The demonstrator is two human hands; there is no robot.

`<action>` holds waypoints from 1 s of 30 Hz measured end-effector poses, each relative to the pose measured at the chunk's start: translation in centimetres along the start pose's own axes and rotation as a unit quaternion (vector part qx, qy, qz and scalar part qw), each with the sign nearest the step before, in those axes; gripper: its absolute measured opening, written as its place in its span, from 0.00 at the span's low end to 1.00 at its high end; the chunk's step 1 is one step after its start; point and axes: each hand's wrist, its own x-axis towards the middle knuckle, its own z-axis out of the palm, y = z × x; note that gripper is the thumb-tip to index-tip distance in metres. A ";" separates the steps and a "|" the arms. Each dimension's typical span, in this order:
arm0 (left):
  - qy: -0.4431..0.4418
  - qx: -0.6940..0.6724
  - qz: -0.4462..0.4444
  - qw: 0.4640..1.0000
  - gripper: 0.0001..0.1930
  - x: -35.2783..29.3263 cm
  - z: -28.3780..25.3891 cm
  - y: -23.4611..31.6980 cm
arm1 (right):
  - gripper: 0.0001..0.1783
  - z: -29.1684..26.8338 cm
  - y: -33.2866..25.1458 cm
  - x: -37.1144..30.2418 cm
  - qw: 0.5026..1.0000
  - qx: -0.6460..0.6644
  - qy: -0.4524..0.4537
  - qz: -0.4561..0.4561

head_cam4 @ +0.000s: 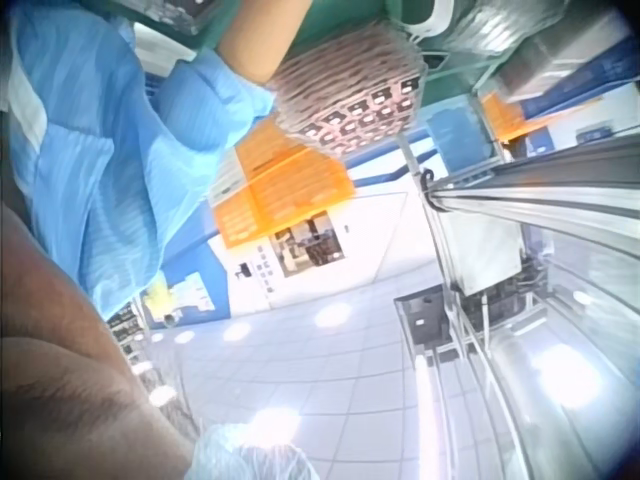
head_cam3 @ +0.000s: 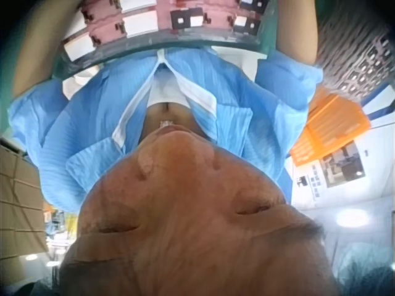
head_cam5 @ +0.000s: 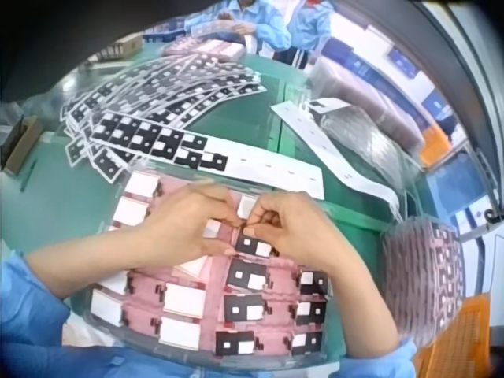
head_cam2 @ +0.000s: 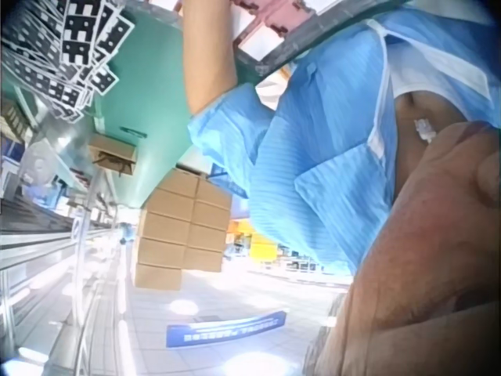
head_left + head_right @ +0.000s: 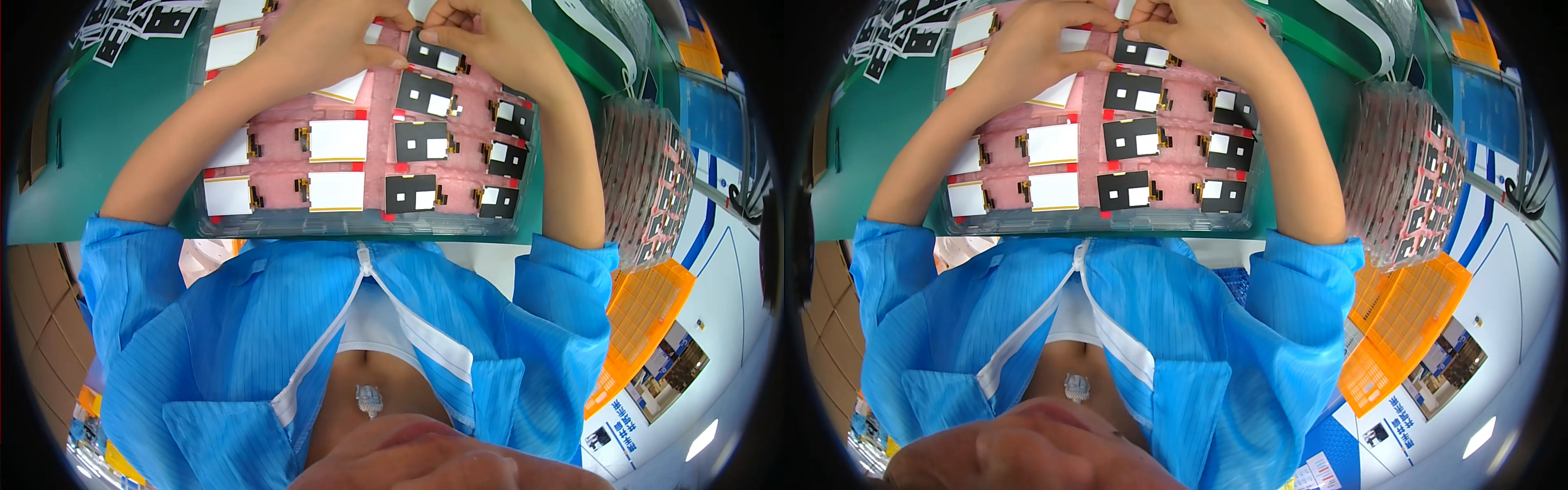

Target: Assembling small electronic modules by applying component parts from a sheet to units in a tray.

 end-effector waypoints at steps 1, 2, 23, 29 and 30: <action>-0.009 0.029 0.004 1.000 0.18 0.0 0.0 0.1 | 0.05 0.1 0.0 0.0 1.000 -0.002 -0.005 -0.003; -0.004 0.033 0.002 0.999 0.18 0.0 -0.1 0.3 | 0.04 0.4 0.1 -0.1 1.000 0.021 0.007 -0.003; -0.135 0.216 -0.170 0.952 0.18 0.7 -0.2 0.5 | 0.15 2.0 0.3 -1.4 0.984 -0.109 0.134 0.048; -0.097 0.229 -0.224 0.942 0.10 3.7 -6.0 -2.4 | 0.12 -0.4 0.0 3.0 0.954 -0.118 0.236 -0.141; -0.078 0.247 -0.214 0.942 0.06 4.0 -7.0 -3.5 | 0.14 -0.3 0.3 4.7 0.960 -0.153 0.196 -0.129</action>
